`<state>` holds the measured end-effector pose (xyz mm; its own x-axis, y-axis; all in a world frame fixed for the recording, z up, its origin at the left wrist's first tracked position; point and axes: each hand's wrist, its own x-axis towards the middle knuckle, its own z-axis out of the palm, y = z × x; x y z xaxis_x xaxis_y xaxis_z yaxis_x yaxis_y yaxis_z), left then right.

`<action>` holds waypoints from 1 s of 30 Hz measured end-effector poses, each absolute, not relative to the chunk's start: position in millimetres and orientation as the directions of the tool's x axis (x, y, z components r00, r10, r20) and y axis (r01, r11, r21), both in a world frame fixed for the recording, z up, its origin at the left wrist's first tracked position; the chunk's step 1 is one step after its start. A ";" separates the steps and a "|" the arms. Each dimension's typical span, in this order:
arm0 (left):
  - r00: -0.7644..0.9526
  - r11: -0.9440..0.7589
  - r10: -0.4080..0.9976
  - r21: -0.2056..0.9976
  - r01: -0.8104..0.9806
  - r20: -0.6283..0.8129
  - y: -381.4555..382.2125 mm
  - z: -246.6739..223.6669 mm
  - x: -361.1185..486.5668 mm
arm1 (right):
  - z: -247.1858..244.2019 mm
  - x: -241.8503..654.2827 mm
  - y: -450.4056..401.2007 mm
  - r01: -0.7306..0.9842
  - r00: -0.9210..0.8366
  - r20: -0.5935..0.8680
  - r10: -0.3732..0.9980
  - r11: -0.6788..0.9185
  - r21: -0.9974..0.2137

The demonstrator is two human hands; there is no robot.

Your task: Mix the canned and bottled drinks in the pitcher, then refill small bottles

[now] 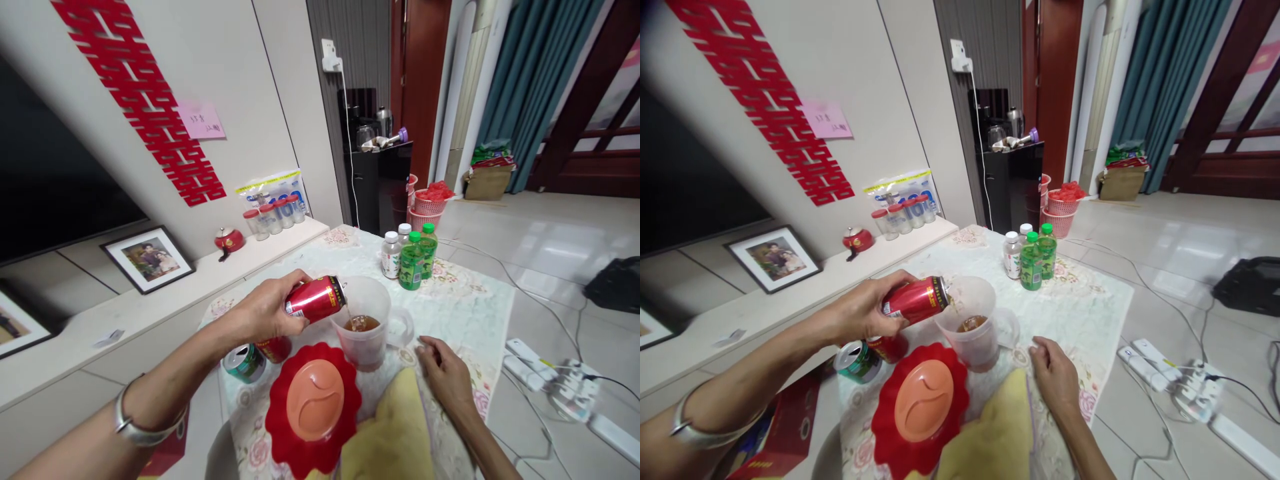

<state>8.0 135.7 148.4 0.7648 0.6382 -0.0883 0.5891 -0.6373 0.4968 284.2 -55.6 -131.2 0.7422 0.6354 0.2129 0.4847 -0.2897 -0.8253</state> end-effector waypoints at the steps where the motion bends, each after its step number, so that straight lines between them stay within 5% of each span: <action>1: 0.761 -0.638 0.641 0.484 0.599 -0.097 135.8 150.5 8.4 | -130.6 284.0 -55.7 0.486 0.741 0.214 0.636 -0.289 -0.825; 30: 0.737 -0.708 0.654 0.206 0.676 -0.169 136.3 184.6 39.5 | -132.4 285.1 -55.4 0.495 0.728 0.211 0.653 -0.288 -0.820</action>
